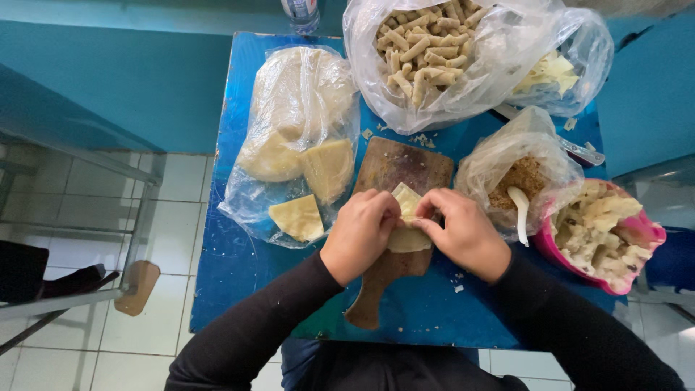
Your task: The person sits at a blue table assembling filled snack rolls. They take thin square wrappers from a plastic bag, spoon brown filling from a bag onto a wrapper, fold the wrapper over the filling by hand, and place the finished roll into a pink bowl with other completed rolls.
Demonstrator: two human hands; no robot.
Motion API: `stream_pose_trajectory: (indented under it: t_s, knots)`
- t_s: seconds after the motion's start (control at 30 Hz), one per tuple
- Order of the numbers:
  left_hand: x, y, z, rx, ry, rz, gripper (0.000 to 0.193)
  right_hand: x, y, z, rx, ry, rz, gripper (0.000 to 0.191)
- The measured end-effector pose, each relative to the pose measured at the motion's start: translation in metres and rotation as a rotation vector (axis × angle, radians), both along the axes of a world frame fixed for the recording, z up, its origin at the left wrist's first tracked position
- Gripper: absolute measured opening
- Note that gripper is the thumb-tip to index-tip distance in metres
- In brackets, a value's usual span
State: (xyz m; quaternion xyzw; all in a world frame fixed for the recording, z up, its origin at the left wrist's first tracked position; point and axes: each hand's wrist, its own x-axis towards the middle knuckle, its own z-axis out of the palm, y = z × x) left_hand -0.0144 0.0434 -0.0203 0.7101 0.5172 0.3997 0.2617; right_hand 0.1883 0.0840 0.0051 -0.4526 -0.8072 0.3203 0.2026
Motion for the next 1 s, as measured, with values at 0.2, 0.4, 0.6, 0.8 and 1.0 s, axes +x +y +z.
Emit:
stream_pose_trajectory:
  t_s: [0.2,0.4,0.6,0.8,1.0]
  knots:
    - [-0.002,-0.007,0.008,0.096,0.121,-0.132,0.010,-0.004,-0.016,0.008,0.300,-0.006,0.121,0.013]
    - [-0.002,-0.009,0.011,0.103,0.217,-0.176,0.025,-0.007,-0.023,0.010,0.320,-0.058,0.112,0.013]
    - [-0.004,-0.014,0.011,0.010,0.161,-0.161,0.021,-0.001,-0.019,0.001,0.241,-0.052,0.071,0.008]
    - [-0.002,-0.013,0.010,0.108,0.242,-0.126,0.020,-0.001,-0.013,-0.001,0.230,0.038,0.067,0.010]
    - [-0.003,-0.016,0.008,0.099,0.237,-0.130,0.022,-0.004,-0.018,0.005,0.250,0.000,0.098,0.011]
